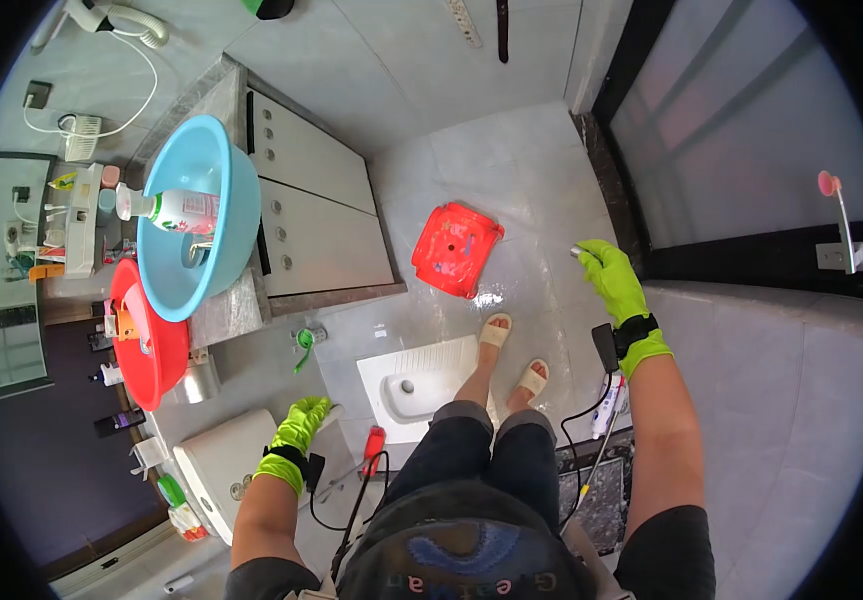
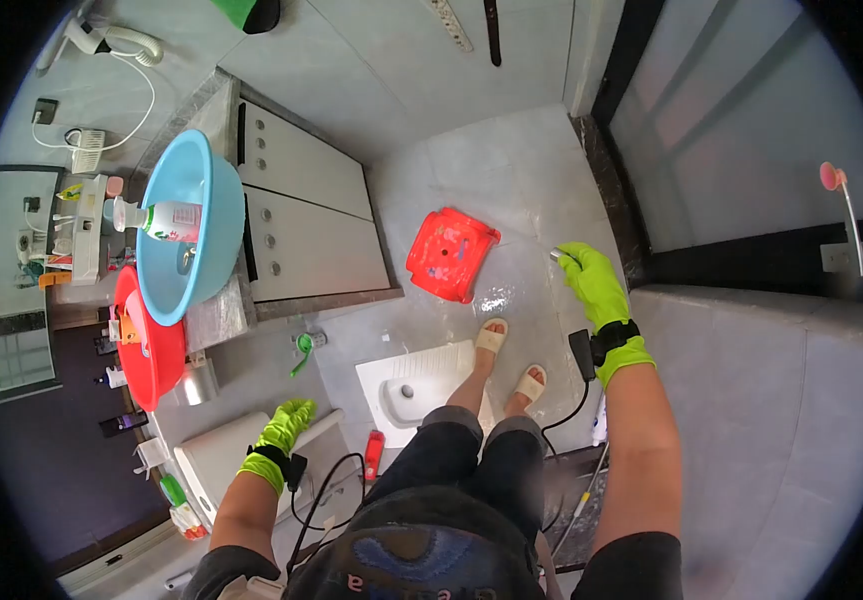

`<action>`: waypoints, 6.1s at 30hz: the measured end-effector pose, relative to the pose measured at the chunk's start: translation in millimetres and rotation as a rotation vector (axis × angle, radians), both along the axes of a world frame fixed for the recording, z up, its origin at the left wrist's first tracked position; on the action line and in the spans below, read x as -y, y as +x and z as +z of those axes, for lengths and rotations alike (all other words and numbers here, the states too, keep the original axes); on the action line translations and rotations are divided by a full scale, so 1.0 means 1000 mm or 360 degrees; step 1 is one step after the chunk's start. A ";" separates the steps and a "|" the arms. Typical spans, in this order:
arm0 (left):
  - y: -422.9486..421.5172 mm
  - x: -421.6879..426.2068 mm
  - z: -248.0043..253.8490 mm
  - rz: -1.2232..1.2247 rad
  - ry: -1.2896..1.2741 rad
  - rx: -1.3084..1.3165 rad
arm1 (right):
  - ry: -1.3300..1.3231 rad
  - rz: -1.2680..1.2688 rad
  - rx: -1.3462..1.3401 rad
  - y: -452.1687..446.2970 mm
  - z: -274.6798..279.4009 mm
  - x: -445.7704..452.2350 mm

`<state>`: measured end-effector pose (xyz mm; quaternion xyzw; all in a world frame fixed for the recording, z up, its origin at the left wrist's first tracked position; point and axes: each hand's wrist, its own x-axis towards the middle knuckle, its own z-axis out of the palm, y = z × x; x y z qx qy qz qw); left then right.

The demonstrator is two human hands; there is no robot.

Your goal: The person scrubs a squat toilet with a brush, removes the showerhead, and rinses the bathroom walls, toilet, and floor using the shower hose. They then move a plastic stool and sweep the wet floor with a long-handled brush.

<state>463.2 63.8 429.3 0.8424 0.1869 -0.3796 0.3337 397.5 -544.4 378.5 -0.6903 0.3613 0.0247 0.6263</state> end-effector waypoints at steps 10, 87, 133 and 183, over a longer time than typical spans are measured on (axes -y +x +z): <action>-0.022 -0.015 0.002 0.0147 0.0099 -0.0034 | 0.0075 0.0024 0.0004 -0.003 -0.009 -0.012; -0.102 -0.019 -0.017 -0.0137 0.0092 -0.0399 | -0.0716 0.1140 -0.0686 -0.134 -0.185 -0.083; 0.056 0.226 -0.366 -0.0286 -0.0028 -0.0480 | -0.0221 -0.0329 -0.0411 -0.067 -0.148 0.043; -0.484 -0.170 -0.111 0.2343 0.0173 -0.0259 | -0.0020 0.0968 -0.0352 -0.038 -0.100 -0.339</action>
